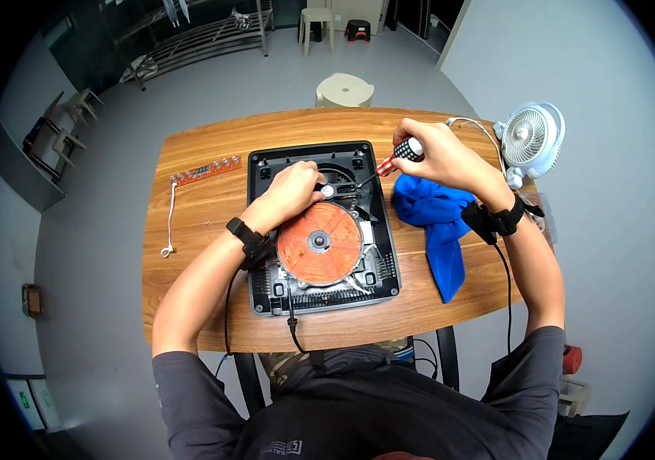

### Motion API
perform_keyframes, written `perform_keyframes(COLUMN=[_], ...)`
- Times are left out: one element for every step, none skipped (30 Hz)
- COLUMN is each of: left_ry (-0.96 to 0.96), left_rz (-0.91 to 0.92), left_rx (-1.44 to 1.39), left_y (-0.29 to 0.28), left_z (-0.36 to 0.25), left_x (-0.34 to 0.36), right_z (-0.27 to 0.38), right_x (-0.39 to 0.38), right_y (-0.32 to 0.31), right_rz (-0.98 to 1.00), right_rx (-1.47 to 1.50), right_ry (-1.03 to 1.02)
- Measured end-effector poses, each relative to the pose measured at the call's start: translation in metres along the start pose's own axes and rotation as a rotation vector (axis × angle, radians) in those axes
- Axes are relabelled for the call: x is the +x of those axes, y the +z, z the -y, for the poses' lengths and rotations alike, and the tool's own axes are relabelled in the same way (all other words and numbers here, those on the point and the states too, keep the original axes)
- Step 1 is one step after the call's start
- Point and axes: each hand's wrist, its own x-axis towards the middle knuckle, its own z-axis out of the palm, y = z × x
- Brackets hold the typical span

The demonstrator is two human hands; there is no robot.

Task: The person uses a screwdriver to tighten screws on the internal components of a disassembled electronic device, then closes the casing and secures the bottom screws. The device is placed on a wooden table with tools and a cloth nearby.

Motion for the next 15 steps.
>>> perform_keyframes(left_ry=[0.005, 0.009, 0.017, 0.017, 0.016, 0.013, 0.013, 0.011, 0.012, 0.010, 0.008, 0.007, 0.009, 0.010, 0.010], left_rz=[0.000, -0.001, -0.001, 0.004, 0.009, 0.012, 0.009, 0.006, 0.003, 0.002, 0.001, -0.001, -0.001, -0.002, -0.003], left_rx=[0.002, 0.003, 0.005, 0.007, 0.010, 0.012, 0.009, 0.007, 0.003, 0.001, -0.001, -0.003, -0.005, -0.006, -0.006], left_y=[0.001, 0.002, 0.002, 0.001, 0.001, 0.000, 0.000, 0.000, 0.000, 0.000, 0.000, 0.000, 0.000, 0.001, 0.000], left_z=[0.001, 0.002, 0.001, 0.001, 0.000, 0.000, 0.000, 0.000, 0.000, 0.000, 0.000, 0.000, 0.000, 0.000, -0.001], left_x=[0.000, 0.000, 0.001, 0.001, 0.001, 0.001, 0.000, 0.000, 0.000, 0.000, -0.001, 0.000, 0.000, 0.000, 0.000], right_z=[0.000, 0.000, -0.001, -0.002, -0.003, -0.003, -0.002, -0.001, 0.000, 0.002, 0.003, 0.003, 0.002, 0.002, 0.000], right_x=[0.000, 0.001, 0.001, 0.002, 0.002, 0.002, 0.003, 0.004, 0.005, 0.006, 0.008, 0.009, 0.010, 0.011, 0.012], right_y=[0.000, 0.001, 0.001, 0.002, 0.002, 0.002, 0.002, 0.001, 0.001, 0.000, 0.000, 0.000, 0.000, 0.000, 0.001], right_rz=[0.005, 0.011, 0.009, 0.008, 0.007, 0.010, 0.014, 0.017, 0.032, 0.047, 0.062, 0.064, 0.066, 0.067, 0.069], right_rx=[-0.002, -0.004, -0.005, -0.006, -0.007, -0.014, -0.021, -0.028, -0.014, 0.000, 0.014, -0.005, -0.025, -0.044, -0.050], right_ry=[0.002, 0.003, -0.006, -0.015, -0.024, -0.028, -0.032, -0.036, -0.031, -0.026, -0.022, -0.027, -0.032, -0.038, -0.044])
